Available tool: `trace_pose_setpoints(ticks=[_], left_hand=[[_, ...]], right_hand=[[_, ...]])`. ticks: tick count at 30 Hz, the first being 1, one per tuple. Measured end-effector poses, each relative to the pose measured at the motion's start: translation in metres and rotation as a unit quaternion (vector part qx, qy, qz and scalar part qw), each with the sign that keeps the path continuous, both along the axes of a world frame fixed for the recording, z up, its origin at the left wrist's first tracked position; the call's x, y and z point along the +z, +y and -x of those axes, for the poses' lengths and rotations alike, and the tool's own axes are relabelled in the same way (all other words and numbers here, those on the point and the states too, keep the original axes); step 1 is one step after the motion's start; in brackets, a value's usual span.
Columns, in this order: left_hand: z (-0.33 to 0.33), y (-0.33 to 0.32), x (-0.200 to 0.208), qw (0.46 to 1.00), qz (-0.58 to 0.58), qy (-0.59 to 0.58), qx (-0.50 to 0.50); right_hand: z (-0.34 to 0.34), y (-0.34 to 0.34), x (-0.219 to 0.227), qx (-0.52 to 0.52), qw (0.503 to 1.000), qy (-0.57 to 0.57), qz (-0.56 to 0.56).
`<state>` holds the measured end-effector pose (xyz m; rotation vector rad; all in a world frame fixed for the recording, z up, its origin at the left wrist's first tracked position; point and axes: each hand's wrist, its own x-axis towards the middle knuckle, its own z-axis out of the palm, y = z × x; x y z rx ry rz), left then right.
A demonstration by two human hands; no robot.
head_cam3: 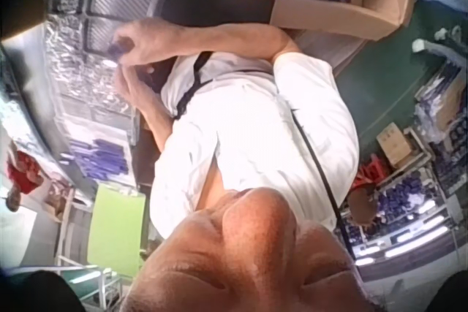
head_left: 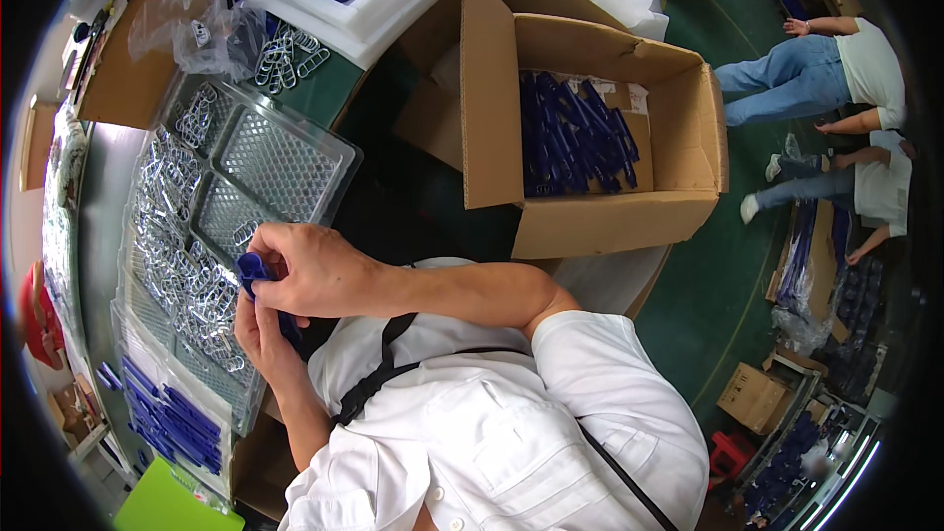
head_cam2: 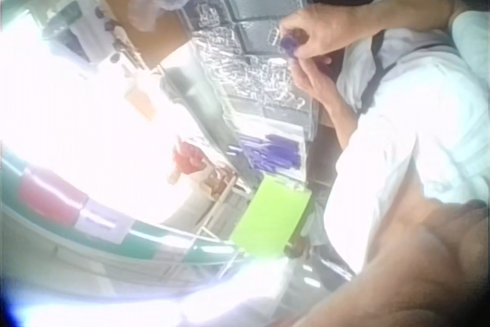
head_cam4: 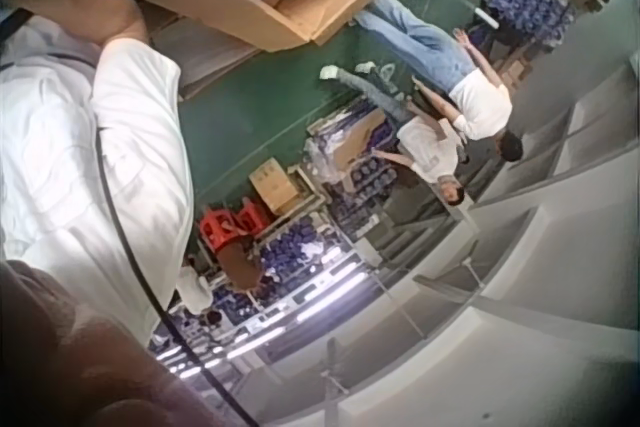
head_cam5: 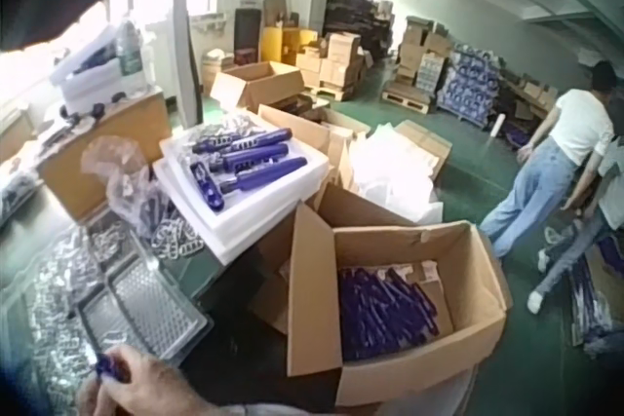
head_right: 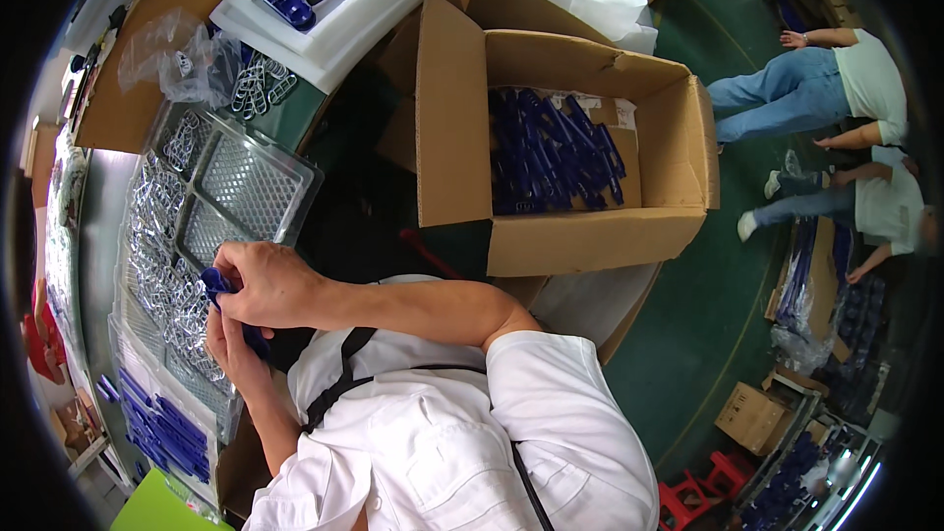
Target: Manually assemble components onto a blue plastic housing for a handheld electronic device.
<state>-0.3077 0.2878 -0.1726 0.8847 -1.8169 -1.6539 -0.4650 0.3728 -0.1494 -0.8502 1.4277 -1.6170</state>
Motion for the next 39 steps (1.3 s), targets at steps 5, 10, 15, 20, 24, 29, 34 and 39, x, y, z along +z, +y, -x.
trace_pose_setpoints(ticks=[5,10,15,20,24,29,34,39], left_hand=[[0.001,-0.004,-0.008,0.999,-0.022,0.022,-0.016],[-0.003,-0.010,-0.015,1.000,-0.016,-0.010,-0.024],[0.001,-0.007,-0.013,1.000,-0.001,0.002,0.007],[-0.007,-0.013,-0.017,0.998,0.057,-0.026,0.015],[-0.008,-0.013,-0.019,1.000,0.024,0.002,-0.017],[-0.001,-0.003,-0.004,1.000,-0.013,0.013,0.010],[0.000,-0.015,0.000,1.000,-0.012,0.004,-0.012],[-0.021,-0.030,-0.012,0.997,-0.061,0.044,-0.003]], right_hand=[[0.002,0.003,-0.002,-0.015,0.999,0.033,-0.014],[-0.001,-0.004,-0.012,-0.092,0.958,0.272,-0.018],[-0.007,-0.013,-0.015,-0.109,0.953,0.280,-0.028],[0.002,-0.006,-0.004,-0.047,0.976,0.209,-0.048],[0.003,-0.007,-0.006,-0.028,0.984,0.171,-0.042],[0.000,-0.007,-0.008,-0.077,0.986,0.149,-0.008],[-0.001,-0.017,-0.006,-0.093,0.976,0.193,-0.028],[-0.014,-0.035,-0.002,-0.113,0.938,0.329,-0.001]])
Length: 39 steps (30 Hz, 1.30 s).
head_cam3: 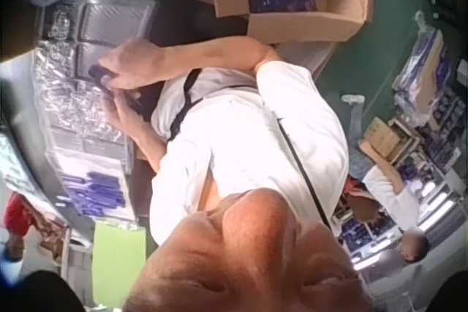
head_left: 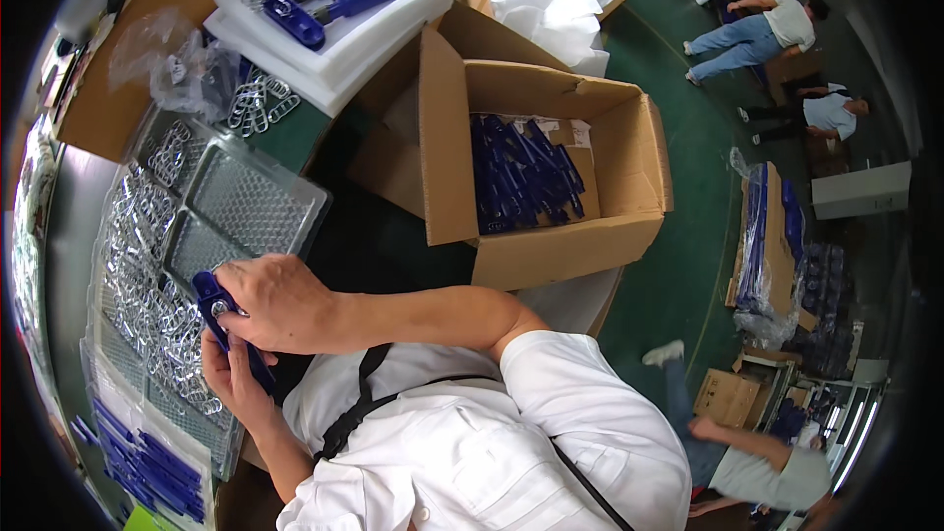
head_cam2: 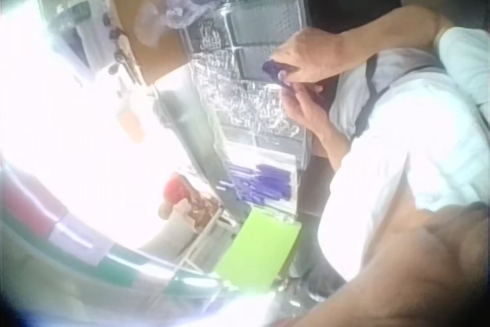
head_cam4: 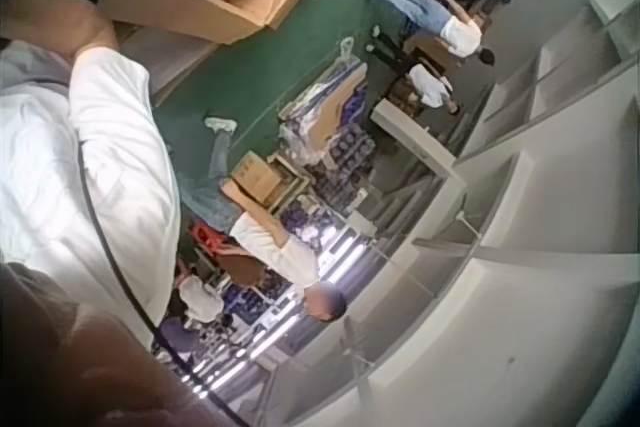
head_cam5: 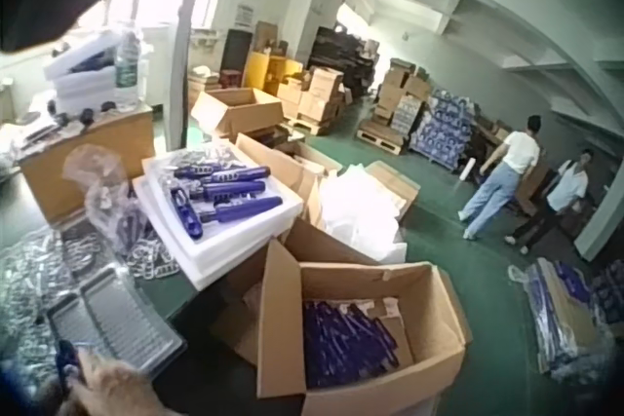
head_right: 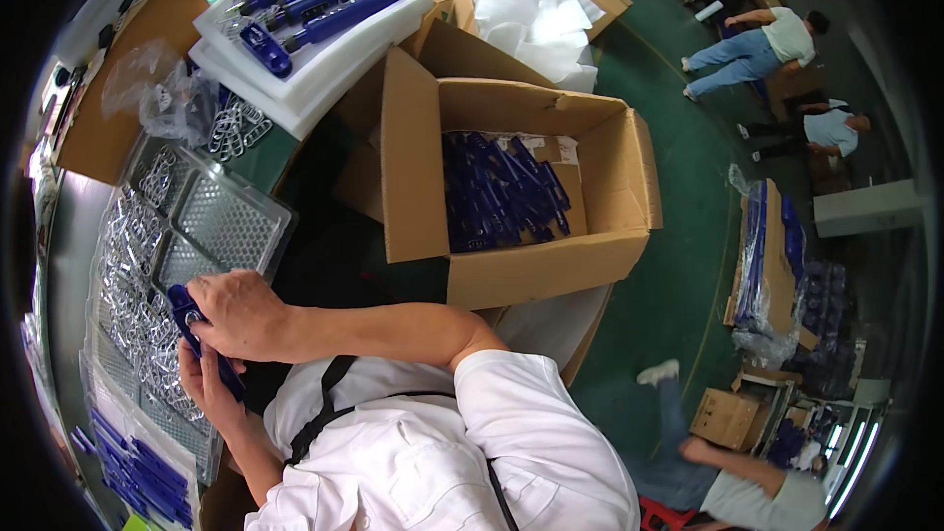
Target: Manually assemble components onto a blue plastic housing for a handheld electronic device.
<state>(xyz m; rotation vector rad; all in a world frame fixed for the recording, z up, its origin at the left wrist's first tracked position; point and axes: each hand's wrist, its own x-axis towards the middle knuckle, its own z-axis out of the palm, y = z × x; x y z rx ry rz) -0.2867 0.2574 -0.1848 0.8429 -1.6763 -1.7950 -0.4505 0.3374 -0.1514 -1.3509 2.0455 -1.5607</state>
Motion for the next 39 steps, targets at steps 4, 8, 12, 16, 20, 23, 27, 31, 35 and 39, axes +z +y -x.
trace_pose_setpoints(ticks=[4,8,12,16,20,23,27,31,35,39], left_hand=[[-0.011,0.007,0.011,0.999,0.003,-0.024,0.040],[0.005,0.002,0.037,0.993,-0.103,0.013,-0.059],[-0.010,0.006,0.031,0.989,-0.128,0.039,-0.064],[-0.025,0.000,0.026,0.988,-0.124,0.062,-0.066],[-0.037,-0.004,0.025,0.992,-0.105,0.064,-0.034],[-0.044,-0.008,0.029,0.994,-0.093,0.050,-0.009],[-0.049,-0.009,0.027,0.996,-0.072,0.035,0.035],[-0.056,-0.012,0.022,0.996,-0.080,0.025,0.036],[-0.056,-0.011,0.020,0.991,-0.108,0.062,0.051],[-0.059,-0.016,0.016,0.977,-0.178,0.115,0.016]], right_hand=[[0.002,0.002,0.028,0.088,0.980,-0.155,-0.091],[0.009,0.004,0.033,0.156,0.914,-0.366,-0.079],[0.003,0.000,0.030,0.162,0.938,-0.298,-0.072],[-0.002,-0.013,0.034,0.178,0.943,-0.259,-0.108],[-0.016,-0.028,0.044,0.183,0.937,-0.256,-0.149],[-0.028,-0.036,0.042,0.182,0.944,-0.235,-0.146],[-0.040,-0.045,0.035,0.161,0.960,-0.161,-0.159],[-0.049,-0.049,0.027,0.146,0.978,-0.089,-0.115],[-0.051,-0.048,0.023,0.168,0.966,-0.174,-0.085],[-0.047,-0.045,0.030,0.180,0.926,-0.313,-0.111]])
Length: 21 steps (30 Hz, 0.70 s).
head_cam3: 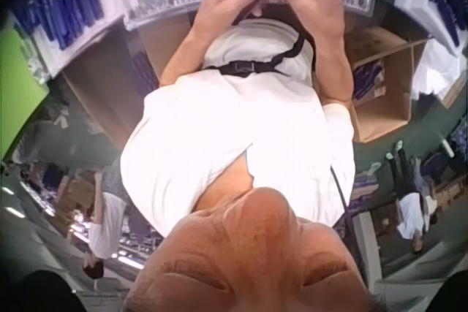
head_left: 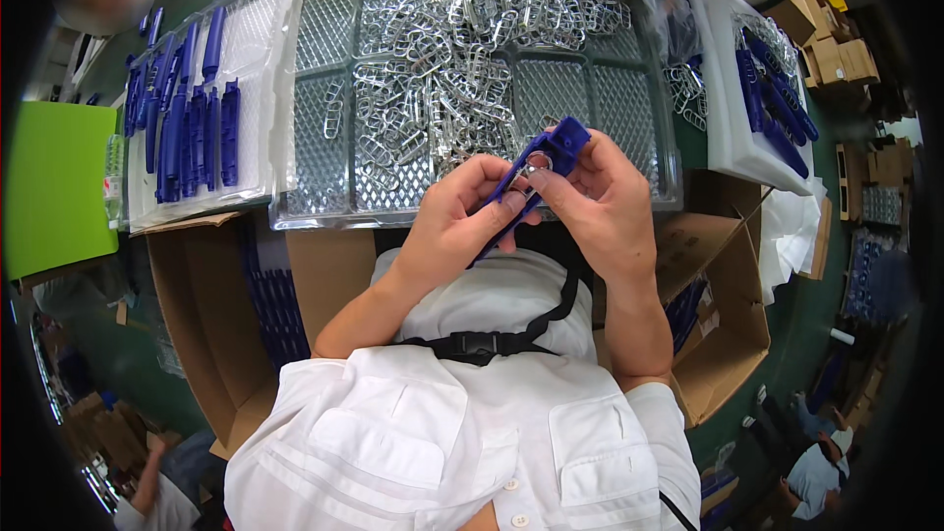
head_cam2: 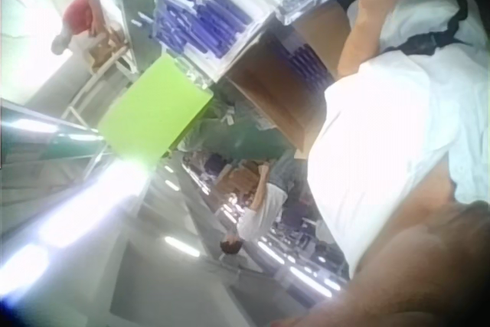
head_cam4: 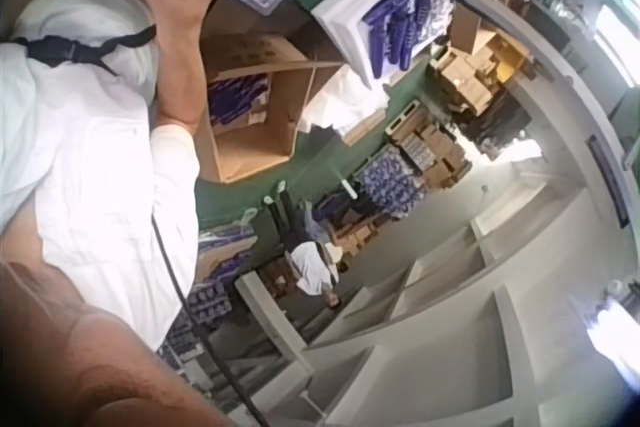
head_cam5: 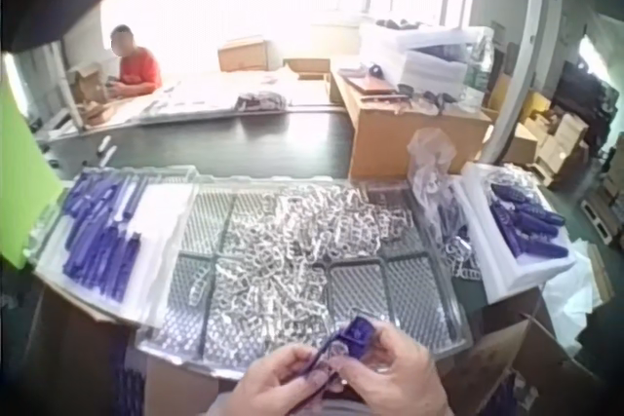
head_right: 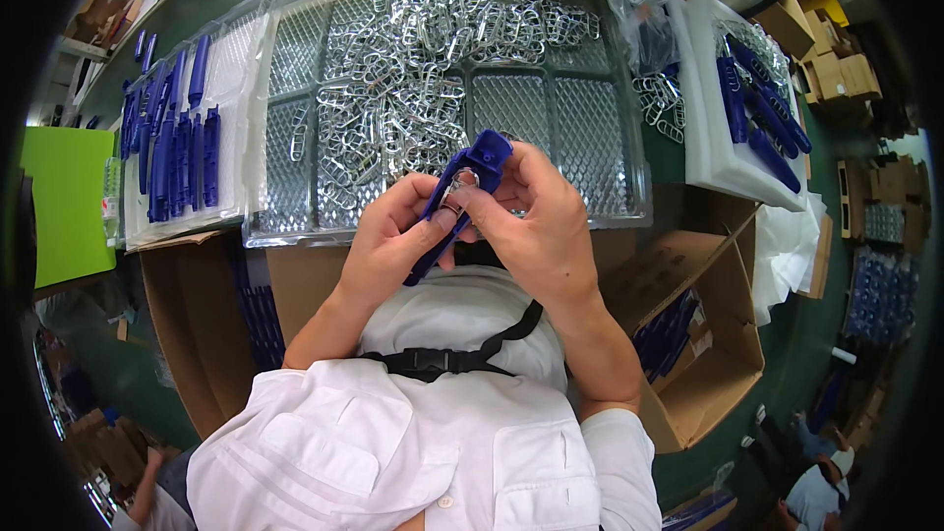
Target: Manually assemble components onto a blue plastic housing for a handheld electronic device.
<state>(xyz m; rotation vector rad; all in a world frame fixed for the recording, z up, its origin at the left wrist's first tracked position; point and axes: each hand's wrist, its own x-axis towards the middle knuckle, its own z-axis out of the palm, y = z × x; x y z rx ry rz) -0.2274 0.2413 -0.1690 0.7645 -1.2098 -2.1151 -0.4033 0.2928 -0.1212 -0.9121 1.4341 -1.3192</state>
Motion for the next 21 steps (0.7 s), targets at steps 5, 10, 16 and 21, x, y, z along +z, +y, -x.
trace_pose_setpoints(ticks=[5,10,16,21], left_hand=[[-0.003,0.001,0.000,0.994,-0.055,0.068,-0.064],[0.003,0.001,-0.004,0.992,-0.069,0.071,-0.082],[0.002,0.014,-0.003,0.998,0.013,0.036,0.040],[0.006,0.017,-0.017,0.995,0.075,0.011,0.069]], right_hand=[[0.005,0.009,0.000,-0.013,0.995,0.090,0.041],[-0.009,0.020,0.007,-0.157,0.881,0.420,0.153],[-0.007,0.031,0.005,-0.129,0.822,0.505,0.229],[-0.002,0.038,0.002,-0.156,0.801,0.531,0.229]])
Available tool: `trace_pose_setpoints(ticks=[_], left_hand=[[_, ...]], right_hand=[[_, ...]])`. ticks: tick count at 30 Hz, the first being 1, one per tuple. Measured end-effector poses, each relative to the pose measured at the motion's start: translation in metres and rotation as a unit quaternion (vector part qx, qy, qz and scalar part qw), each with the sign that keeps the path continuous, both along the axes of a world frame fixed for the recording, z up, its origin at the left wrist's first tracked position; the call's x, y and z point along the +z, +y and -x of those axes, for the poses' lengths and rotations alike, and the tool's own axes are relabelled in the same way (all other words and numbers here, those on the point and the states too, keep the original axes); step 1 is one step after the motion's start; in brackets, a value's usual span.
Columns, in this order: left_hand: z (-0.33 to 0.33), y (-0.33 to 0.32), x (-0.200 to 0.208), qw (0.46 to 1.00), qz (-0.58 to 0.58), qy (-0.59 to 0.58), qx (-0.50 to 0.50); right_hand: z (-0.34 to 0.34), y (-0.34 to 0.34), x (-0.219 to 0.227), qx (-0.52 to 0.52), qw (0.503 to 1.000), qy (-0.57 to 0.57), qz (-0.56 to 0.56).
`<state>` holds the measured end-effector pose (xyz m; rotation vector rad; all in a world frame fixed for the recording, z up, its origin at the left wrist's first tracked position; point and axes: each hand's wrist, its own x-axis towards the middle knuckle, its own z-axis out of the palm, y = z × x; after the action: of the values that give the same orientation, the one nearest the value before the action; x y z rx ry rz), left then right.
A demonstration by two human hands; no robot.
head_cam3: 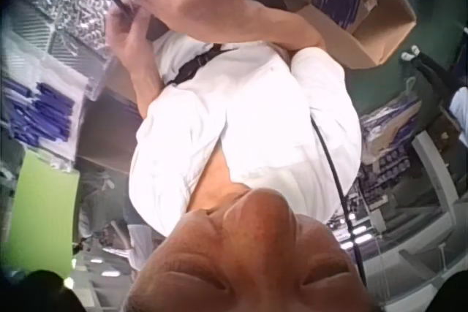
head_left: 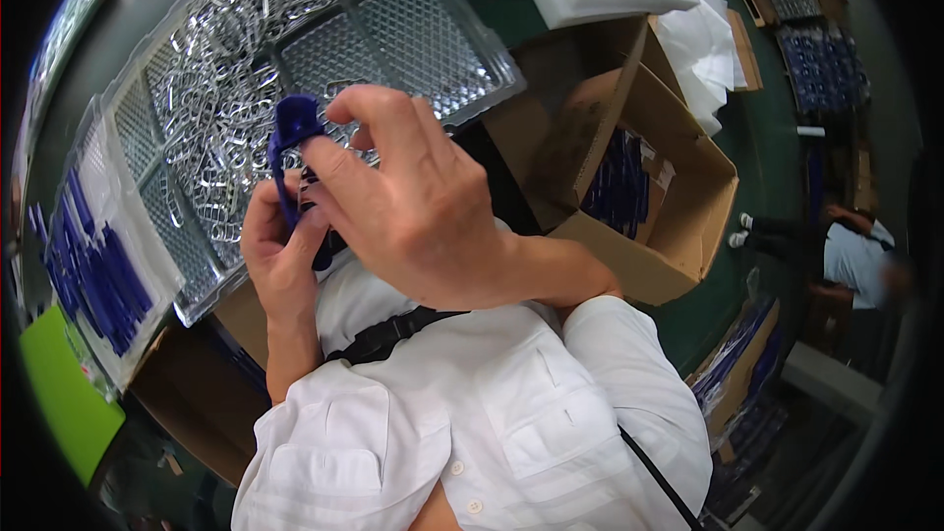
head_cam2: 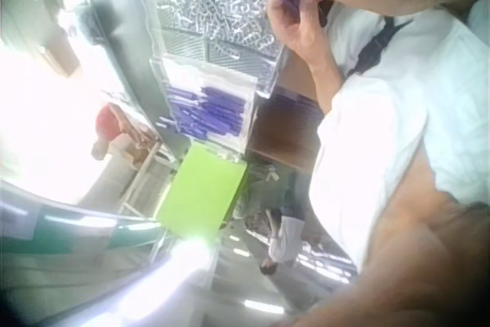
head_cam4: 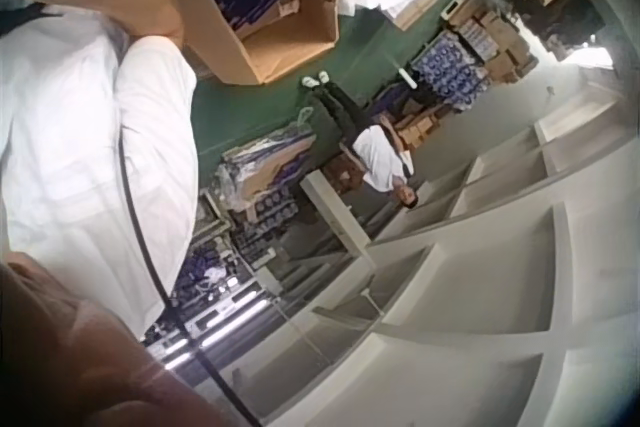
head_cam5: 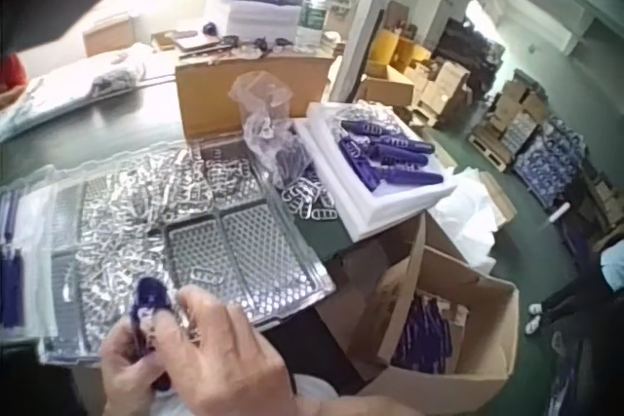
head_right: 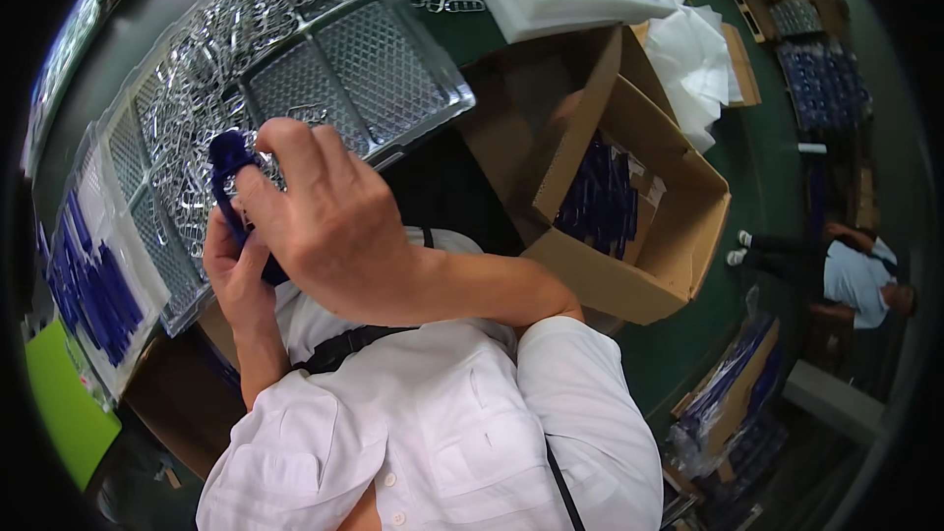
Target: Manually assemble components onto a blue plastic housing for a handheld electronic device.
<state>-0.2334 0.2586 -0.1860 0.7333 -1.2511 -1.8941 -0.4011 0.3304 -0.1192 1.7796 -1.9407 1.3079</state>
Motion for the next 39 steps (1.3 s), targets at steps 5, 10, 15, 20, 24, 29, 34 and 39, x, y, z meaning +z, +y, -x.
trace_pose_setpoints(ticks=[5,10,15,20,24,29,34,39], left_hand=[[0.004,0.001,-0.007,1.000,0.000,0.006,-0.007],[0.012,0.005,-0.009,0.996,-0.061,0.039,-0.052],[0.010,-0.002,-0.018,0.997,-0.033,0.044,-0.059],[0.024,0.008,0.010,0.998,-0.030,-0.021,-0.055],[0.026,0.003,0.010,0.980,-0.122,-0.030,-0.154],[0.029,0.007,0.008,0.970,-0.142,-0.002,-0.196],[0.022,0.004,0.008,0.974,-0.120,-0.009,-0.194],[0.019,0.001,0.007,0.979,-0.102,-0.006,-0.176]], right_hand=[[0.000,0.016,0.005,-0.035,0.998,0.036,0.029],[0.003,0.022,0.002,0.010,0.996,-0.062,0.059],[0.017,0.023,0.000,0.053,0.984,-0.156,0.062],[0.038,0.027,0.007,0.104,0.970,-0.212,0.063],[0.049,0.022,0.017,0.067,0.972,-0.220,0.042],[0.040,0.028,0.029,0.042,0.979,-0.193,-0.048],[0.032,0.016,0.027,0.017,0.988,-0.119,-0.102],[0.022,0.001,0.021,0.029,0.987,-0.118,-0.109]])
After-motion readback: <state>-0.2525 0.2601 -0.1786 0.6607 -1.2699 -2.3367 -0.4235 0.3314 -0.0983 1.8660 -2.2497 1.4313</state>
